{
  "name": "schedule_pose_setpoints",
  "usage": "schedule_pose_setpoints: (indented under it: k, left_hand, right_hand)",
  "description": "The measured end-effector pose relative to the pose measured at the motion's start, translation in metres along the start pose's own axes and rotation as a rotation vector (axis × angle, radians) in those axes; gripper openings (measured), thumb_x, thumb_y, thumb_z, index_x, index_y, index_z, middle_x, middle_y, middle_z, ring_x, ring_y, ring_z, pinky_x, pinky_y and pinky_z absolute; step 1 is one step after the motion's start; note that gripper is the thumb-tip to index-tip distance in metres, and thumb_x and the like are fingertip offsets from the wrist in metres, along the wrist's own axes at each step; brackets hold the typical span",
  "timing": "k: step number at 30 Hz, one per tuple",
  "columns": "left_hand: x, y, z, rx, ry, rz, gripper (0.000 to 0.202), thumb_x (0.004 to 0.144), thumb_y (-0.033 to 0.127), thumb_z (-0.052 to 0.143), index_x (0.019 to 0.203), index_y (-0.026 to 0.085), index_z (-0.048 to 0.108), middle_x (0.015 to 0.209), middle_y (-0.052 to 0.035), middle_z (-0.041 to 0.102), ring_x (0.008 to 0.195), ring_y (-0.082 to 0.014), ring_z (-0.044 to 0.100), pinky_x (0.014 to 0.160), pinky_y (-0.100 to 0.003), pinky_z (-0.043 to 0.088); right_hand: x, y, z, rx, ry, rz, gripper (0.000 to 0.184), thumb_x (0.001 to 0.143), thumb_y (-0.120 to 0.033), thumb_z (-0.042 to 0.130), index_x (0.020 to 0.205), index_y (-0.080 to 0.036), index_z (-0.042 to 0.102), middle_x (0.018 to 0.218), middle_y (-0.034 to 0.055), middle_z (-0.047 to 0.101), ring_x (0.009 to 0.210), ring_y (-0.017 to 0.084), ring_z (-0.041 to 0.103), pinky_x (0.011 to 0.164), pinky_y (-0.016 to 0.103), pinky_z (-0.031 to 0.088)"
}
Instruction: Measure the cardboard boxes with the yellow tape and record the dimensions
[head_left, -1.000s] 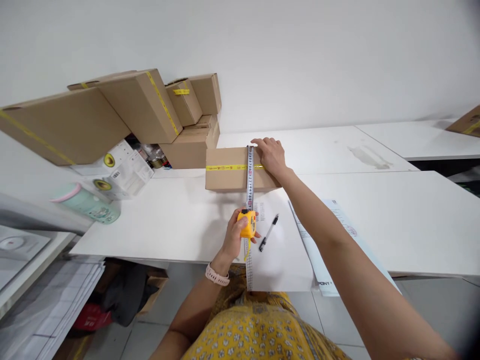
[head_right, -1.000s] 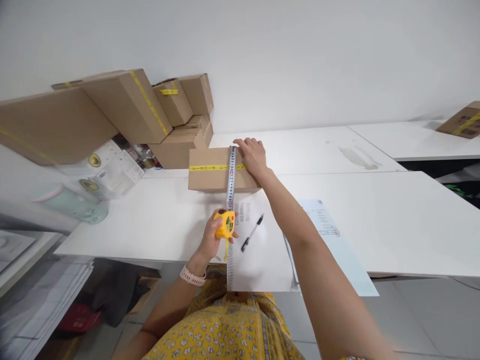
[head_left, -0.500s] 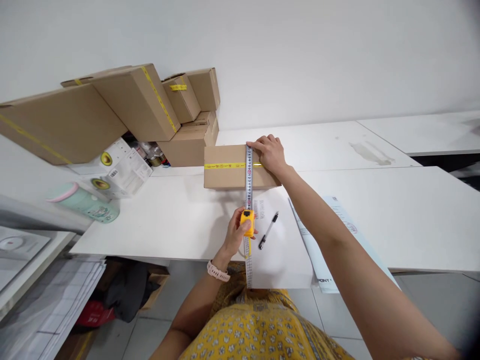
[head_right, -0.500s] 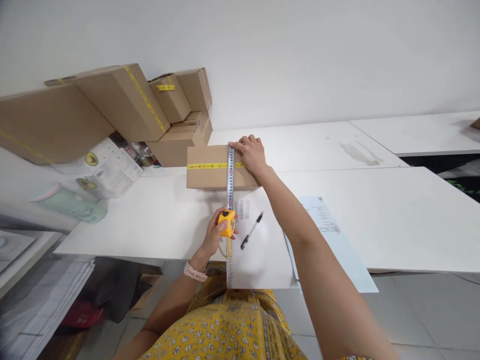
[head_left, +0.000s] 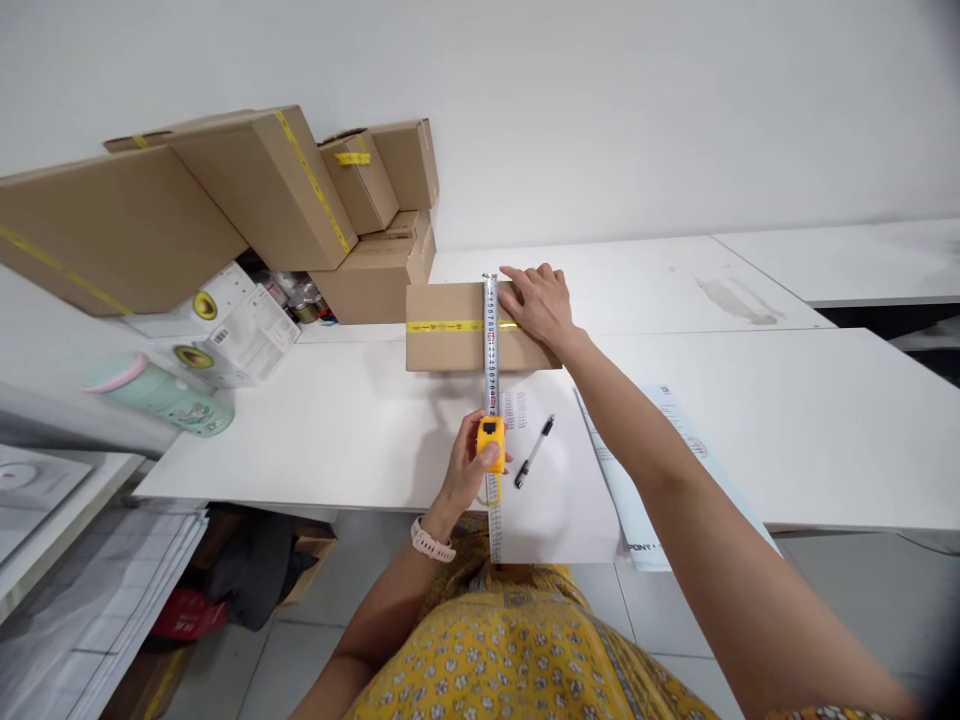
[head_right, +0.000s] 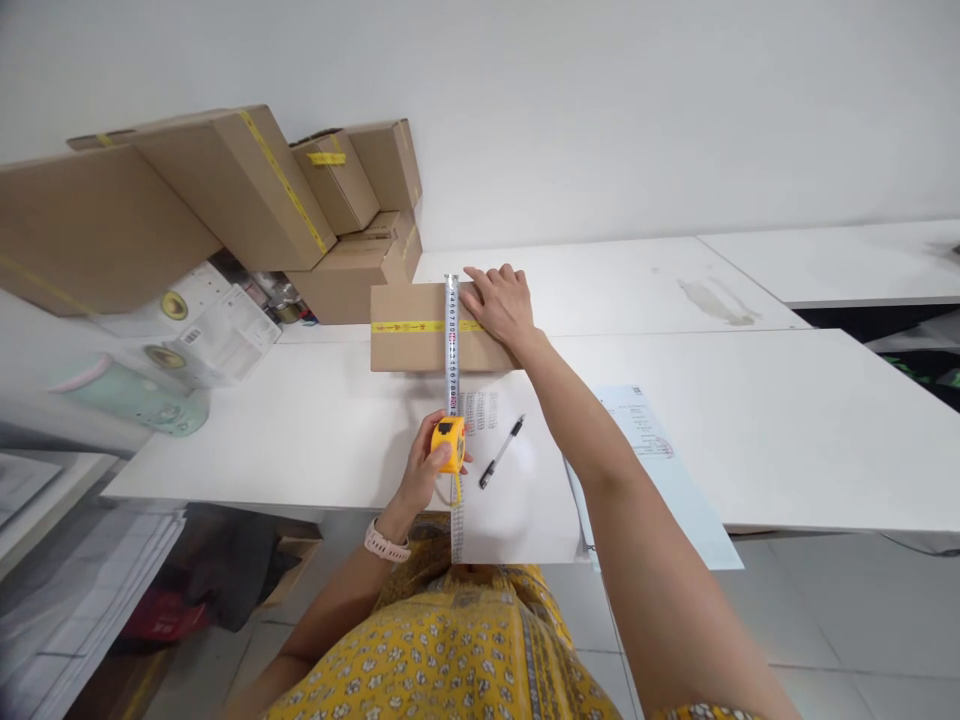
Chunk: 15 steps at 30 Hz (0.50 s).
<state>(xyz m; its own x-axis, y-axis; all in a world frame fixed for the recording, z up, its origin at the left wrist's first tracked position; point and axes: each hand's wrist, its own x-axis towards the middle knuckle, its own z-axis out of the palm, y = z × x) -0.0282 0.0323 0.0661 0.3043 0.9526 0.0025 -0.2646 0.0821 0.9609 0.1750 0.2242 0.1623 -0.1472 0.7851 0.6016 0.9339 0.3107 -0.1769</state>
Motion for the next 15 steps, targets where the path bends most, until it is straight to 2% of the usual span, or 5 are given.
schedule_pose_setpoints:
  k: [4,8,13,15]
  left_hand:
    - [-0.021,-0.002,-0.006,-0.041,-0.010,0.032,0.066,0.081,0.058,0.077,0.132,0.026,0.049,0.120,-0.0083,0.066,0.075,-0.0179,0.073,0.059,-0.029,0.061]
    - [-0.042,-0.001,-0.015,-0.060,-0.030,0.034,0.060,0.085,0.055,0.075,0.133,0.028,0.049,0.123,-0.0089,0.065,0.077,-0.0182,0.073,0.061,-0.028,0.060]
    - [-0.068,0.009,-0.017,0.037,-0.043,-0.058,0.058,0.087,0.051,0.073,0.134,0.028,0.050,0.128,-0.0112,0.064,0.082,-0.0191,0.071,0.065,-0.030,0.059]
    - [-0.078,0.010,-0.018,0.073,-0.075,-0.104,0.059,0.086,0.049,0.074,0.135,0.027,0.050,0.128,-0.0112,0.064,0.083,-0.0189,0.069,0.068,-0.030,0.058]
  right_hand:
    - [-0.026,-0.011,-0.007,-0.017,0.006,-0.013,0.056,0.104,-0.061,0.033,0.129,-0.024,0.066,0.117,0.0145,0.068,0.112,0.035,0.049,0.101,0.050,0.032]
    - [-0.077,-0.023,-0.008,-0.013,0.011,-0.021,0.052,0.102,-0.063,0.038,0.132,-0.029,0.064,0.129,0.0126,0.066,0.116,0.034,0.049,0.102,0.050,0.032]
    - [-0.130,-0.031,-0.001,0.057,-0.077,-0.054,0.042,0.104,-0.049,0.043,0.133,-0.030,0.066,0.136,0.0118,0.066,0.121,0.032,0.053,0.102,0.049,0.036]
    - [-0.137,-0.031,-0.005,0.151,-0.057,0.046,0.043,0.107,-0.044,0.037,0.135,-0.030,0.066,0.135,0.0115,0.067,0.122,0.031,0.055,0.104,0.050,0.038]
